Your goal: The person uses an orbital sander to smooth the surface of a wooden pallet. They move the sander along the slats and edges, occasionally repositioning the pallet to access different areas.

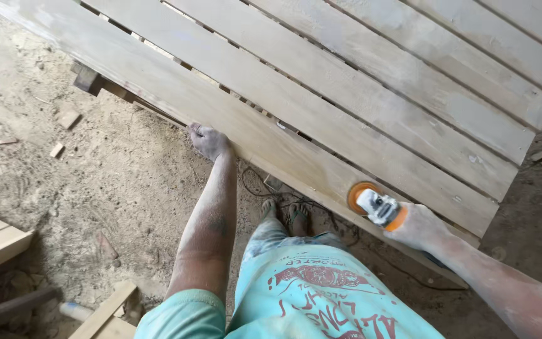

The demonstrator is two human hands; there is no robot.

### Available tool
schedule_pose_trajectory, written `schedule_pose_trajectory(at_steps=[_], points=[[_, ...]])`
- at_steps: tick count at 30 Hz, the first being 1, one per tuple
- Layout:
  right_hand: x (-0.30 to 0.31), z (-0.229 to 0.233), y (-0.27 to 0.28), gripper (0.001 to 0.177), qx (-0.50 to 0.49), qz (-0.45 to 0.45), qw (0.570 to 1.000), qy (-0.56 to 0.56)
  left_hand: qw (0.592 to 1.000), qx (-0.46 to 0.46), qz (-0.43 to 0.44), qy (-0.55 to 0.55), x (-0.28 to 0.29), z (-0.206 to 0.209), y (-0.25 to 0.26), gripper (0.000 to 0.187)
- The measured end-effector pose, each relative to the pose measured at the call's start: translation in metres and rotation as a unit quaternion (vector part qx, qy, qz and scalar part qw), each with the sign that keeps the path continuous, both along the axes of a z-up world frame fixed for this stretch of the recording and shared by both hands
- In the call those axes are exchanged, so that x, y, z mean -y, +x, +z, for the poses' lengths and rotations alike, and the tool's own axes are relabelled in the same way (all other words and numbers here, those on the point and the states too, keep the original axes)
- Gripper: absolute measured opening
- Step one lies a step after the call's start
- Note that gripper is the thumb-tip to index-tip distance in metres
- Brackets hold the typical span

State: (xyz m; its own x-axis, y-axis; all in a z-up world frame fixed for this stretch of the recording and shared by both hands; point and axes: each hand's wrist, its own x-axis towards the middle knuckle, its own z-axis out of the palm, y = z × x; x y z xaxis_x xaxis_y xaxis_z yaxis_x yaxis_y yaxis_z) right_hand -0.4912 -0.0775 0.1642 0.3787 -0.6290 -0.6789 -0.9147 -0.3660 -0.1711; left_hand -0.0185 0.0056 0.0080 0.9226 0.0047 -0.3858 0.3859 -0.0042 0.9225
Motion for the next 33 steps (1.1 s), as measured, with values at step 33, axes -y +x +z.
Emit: schedule_pose_trajectory(at_steps=[33], points=[[0.023,0.011,0.13,0.044,0.064,0.098,0.993,-0.011,0.983,0.096,0.02,0.157,0.017,-0.017,-0.046,0.057]])
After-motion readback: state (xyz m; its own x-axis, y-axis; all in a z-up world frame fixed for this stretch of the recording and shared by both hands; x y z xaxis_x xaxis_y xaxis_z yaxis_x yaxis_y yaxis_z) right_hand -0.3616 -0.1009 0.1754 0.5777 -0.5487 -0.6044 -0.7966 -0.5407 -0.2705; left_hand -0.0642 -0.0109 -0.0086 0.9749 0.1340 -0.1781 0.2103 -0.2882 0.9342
